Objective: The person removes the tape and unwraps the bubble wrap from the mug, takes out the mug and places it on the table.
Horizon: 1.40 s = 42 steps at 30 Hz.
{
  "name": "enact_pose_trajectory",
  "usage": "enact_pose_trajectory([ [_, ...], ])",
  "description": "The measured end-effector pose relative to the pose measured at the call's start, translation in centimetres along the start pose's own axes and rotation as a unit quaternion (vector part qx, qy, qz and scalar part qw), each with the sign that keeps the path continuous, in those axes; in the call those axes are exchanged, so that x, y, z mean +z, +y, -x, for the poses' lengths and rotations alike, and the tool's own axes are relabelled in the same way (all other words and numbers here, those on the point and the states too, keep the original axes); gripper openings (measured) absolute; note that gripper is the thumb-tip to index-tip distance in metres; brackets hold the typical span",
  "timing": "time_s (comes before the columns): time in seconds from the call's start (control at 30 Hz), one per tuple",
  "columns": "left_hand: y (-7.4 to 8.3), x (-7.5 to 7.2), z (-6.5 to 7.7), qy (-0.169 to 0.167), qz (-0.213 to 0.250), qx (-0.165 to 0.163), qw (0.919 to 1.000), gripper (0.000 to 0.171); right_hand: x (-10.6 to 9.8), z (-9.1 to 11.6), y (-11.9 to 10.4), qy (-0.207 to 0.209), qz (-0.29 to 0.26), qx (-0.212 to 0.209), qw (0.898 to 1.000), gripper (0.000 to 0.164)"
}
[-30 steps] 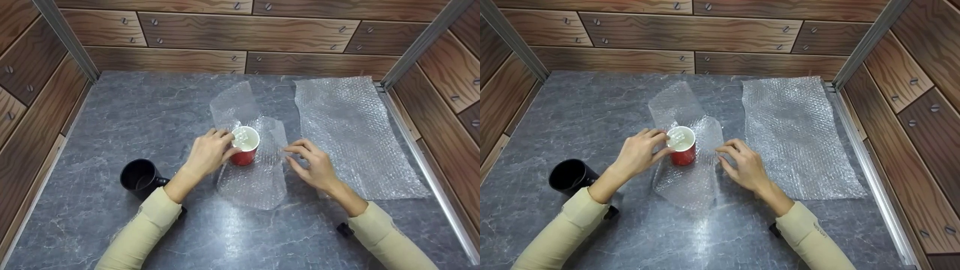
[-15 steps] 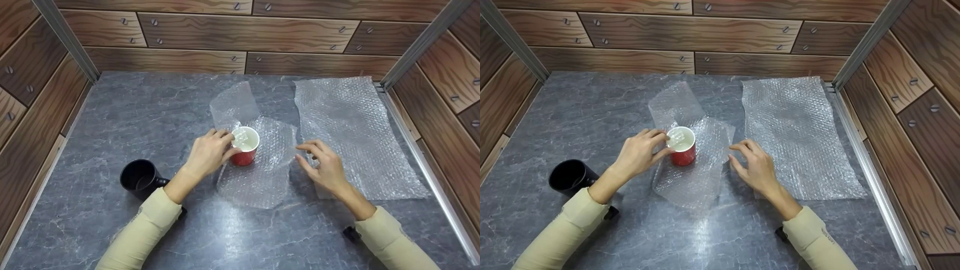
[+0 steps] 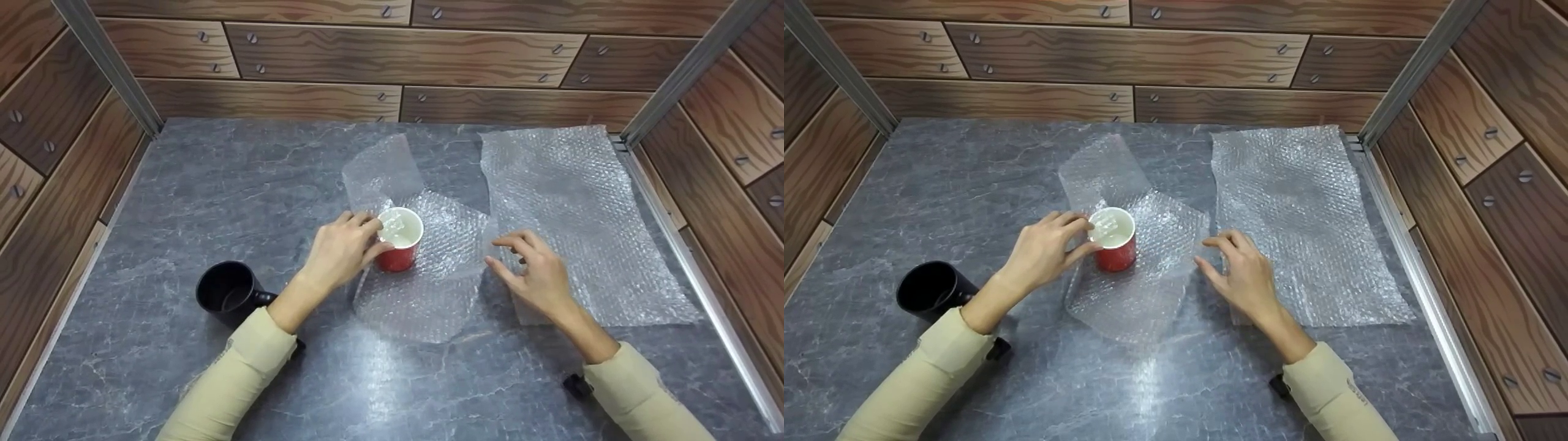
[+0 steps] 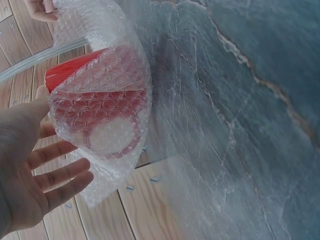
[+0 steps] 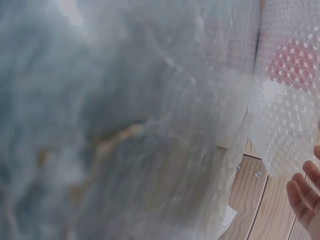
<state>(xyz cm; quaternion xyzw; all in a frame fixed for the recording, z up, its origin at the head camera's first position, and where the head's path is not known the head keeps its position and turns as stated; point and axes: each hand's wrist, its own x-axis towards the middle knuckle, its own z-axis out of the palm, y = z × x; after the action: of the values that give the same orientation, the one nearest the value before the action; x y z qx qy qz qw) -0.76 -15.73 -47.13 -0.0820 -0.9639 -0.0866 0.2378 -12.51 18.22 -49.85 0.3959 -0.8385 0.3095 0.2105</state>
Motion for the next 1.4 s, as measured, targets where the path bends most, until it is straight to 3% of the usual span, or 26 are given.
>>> enact_pose_trajectory([
  [0.57, -0.1, 0.2, 0.0, 0.004, -0.002, 0.002, 1.0000, 0.042, -1.0, 0.7, 0.9, -0.089, 0.067, 0.039, 0.993, 0.044],
  [0.97, 0.0, 0.0, 0.0, 0.000, 0.001, 0.002, 1.0000, 0.044, -1.5, 1.0, 1.3, -0.186, 0.092, 0.068, 0.976, 0.049],
  [1.2, 0.0, -0.1, -0.1, -0.004, 0.002, 0.000, 1.0000, 0.045, -1.4, 1.0, 1.7, -0.187, 0.112, 0.044, 0.975, 0.052],
  [1.4, 0.0, 0.0, -0.1, -0.008, -0.002, -0.002, 1.0000, 0.045, -1.5, 0.8, 1.6, -0.149, 0.131, 0.006, 0.980, 0.051],
])
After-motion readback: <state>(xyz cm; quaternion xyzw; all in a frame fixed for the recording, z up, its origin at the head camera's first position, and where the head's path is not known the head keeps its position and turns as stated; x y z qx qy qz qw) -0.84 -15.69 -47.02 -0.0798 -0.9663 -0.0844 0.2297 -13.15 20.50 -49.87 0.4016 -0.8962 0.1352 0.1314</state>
